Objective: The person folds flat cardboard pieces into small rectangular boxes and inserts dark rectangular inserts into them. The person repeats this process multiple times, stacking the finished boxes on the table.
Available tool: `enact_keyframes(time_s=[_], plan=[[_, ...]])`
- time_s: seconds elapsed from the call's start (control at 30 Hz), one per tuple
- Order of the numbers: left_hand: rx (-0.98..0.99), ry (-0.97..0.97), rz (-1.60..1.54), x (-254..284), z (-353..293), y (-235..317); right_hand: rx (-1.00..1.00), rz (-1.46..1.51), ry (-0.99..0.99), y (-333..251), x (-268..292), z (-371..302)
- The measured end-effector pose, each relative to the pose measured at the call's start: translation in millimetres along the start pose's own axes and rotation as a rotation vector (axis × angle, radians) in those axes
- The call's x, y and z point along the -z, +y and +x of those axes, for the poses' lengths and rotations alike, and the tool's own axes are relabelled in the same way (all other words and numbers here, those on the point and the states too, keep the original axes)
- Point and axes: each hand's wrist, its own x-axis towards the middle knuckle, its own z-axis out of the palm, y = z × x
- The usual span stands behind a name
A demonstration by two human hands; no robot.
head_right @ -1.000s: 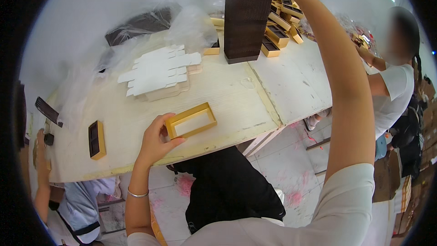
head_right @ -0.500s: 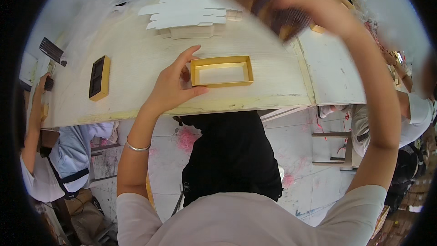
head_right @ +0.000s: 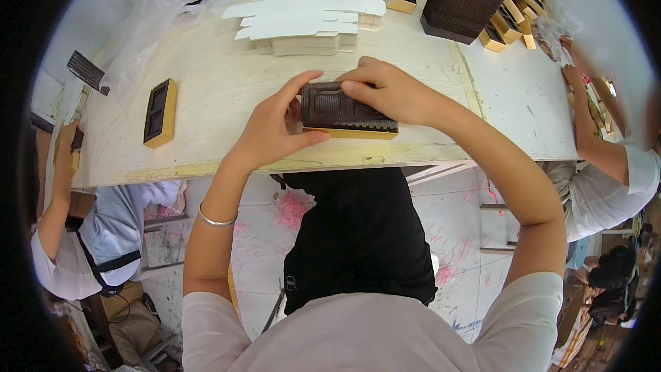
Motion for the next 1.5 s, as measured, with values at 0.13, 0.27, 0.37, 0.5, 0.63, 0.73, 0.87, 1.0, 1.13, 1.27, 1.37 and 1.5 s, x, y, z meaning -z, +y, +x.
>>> enact_keyframes(time_s=[0.13, 0.27, 0.37, 0.5, 0.63, 0.73, 0.87, 1.0, 1.13, 1.27, 1.37, 1.5], plan=[[-0.012, 0.023, 0.040, -2, -2, 3, -0.106, 0.045, -0.024, -9, 15, -8], [-0.030, 0.030, 0.025, -3, -1, 5, 0.024, -0.092, 0.090, -8, -2, -11], [-0.084, 0.031, 0.000, -3, 1, 0, 0.076, -0.016, 0.208, -3, -9, -11], [-0.083, 0.024, 0.001, -2, 0, 3, 0.173, 0.113, 0.031, 10, 19, -20], [-0.046, 0.002, 0.012, -1, 0, 4, 0.285, -0.260, -0.149, 8, 37, -48], [-0.080, -0.013, -0.005, -3, 2, 5, 0.498, -0.679, -0.085, 11, 35, -55], [-0.050, -0.044, -0.057, -1, 1, 3, 0.607, -0.987, -0.168, 14, 28, -45], [-0.133, 0.007, -0.068, -3, 0, -9, 0.511, -0.786, -0.089, 13, 14, -57], [-0.117, -0.027, -0.035, -2, 1, 1, 0.323, -0.671, 0.107, 17, -21, -77], [-0.237, -0.044, 0.334, 1, -3, 5, 0.353, -0.442, 0.328, 26, -43, -74], [-0.337, 0.017, 0.300, 3, -12, 9, 0.422, -0.323, 0.276, 15, -31, -94], [-0.287, 0.098, -0.110, 7, -11, -12, 0.307, -0.225, 0.041, 5, 27, -145]])
